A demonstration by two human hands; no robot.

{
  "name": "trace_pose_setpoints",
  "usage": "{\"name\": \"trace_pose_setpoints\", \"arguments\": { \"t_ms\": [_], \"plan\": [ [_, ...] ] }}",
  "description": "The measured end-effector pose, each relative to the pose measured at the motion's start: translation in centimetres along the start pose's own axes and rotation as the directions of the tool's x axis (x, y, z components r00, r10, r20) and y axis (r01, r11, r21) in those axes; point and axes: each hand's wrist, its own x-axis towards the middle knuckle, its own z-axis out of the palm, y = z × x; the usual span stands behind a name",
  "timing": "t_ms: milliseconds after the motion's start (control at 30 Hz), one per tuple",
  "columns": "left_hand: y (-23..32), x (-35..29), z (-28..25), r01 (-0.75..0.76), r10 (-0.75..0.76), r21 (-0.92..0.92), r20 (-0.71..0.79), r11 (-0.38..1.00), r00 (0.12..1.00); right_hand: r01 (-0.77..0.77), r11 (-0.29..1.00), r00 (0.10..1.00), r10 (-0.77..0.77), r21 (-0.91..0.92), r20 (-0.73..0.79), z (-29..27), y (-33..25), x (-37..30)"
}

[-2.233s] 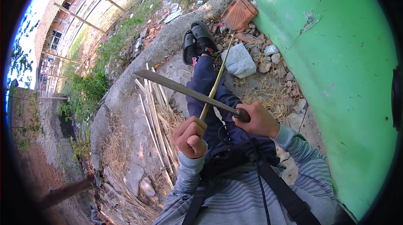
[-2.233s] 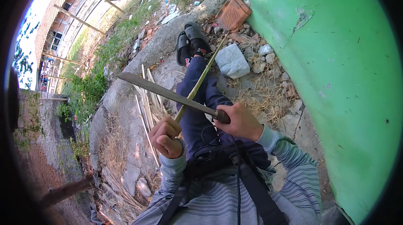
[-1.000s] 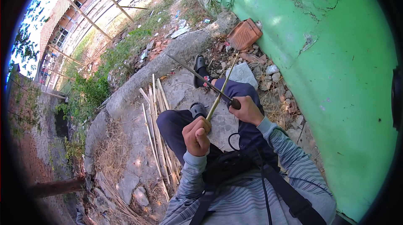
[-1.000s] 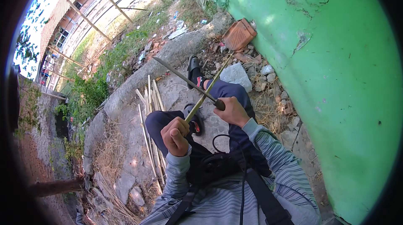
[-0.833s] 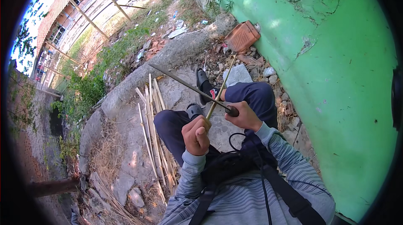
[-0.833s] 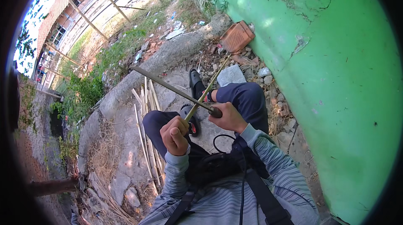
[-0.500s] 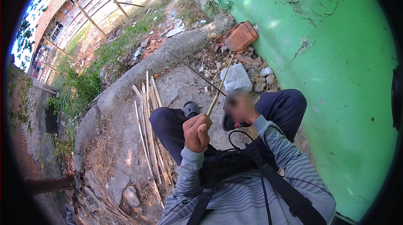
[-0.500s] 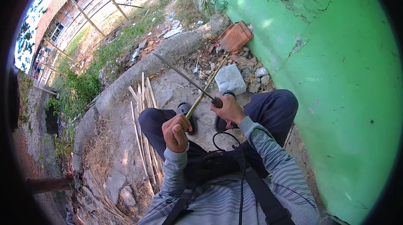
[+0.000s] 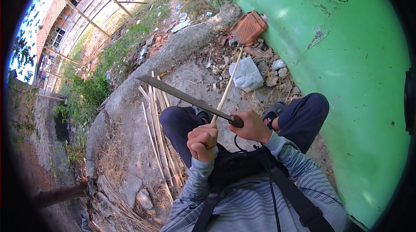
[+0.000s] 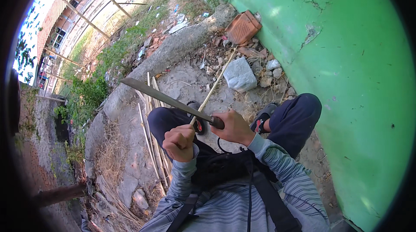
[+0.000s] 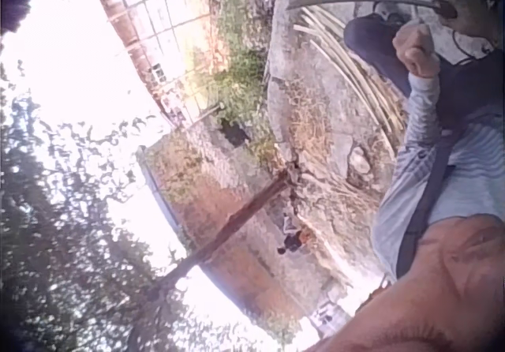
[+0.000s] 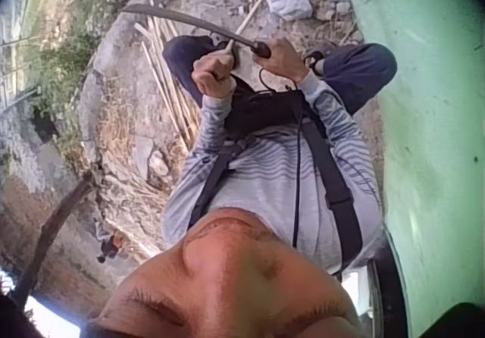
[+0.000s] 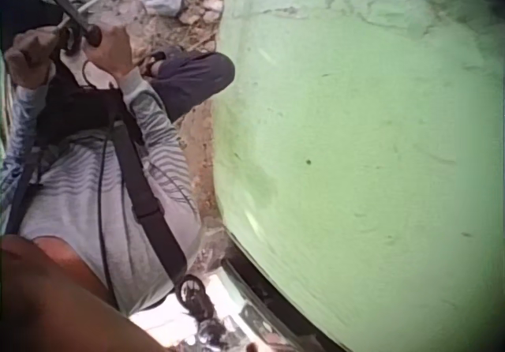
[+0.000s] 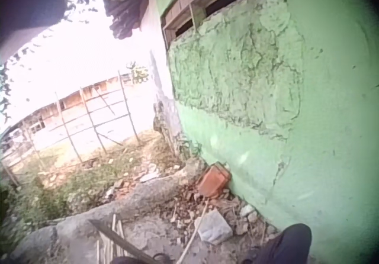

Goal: The person scrapes and shaves thin bamboo sticks along their lengths using a large knife.

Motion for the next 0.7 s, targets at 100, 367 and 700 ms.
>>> {"name": "trace_pose_setpoints", "arguments": {
  "t_ms": [100,367,700],
  "plan": [
    [0.3,0.4,0.6,0.023,-0.021,-0.026,0.073,0.999,0.997,0.02,0.999,1.0,-0.02,0.031,0.003,-0.5,-0.5,-0.1],
    [-0.5,0.4,2.1,-0.036,0.035,0.016,0.018,0.999,0.999,-0.106,0.987,0.994,0.103,0.119,0.031,-0.7,2.4,0.3],
    [-0.8,0.1,2.1,-0.08,0.081,-0.05,0.017,0.996,0.997,-0.189,0.965,0.981,0.195,0.18,-0.013,0.2,4.2,0.3]
  ]
}}
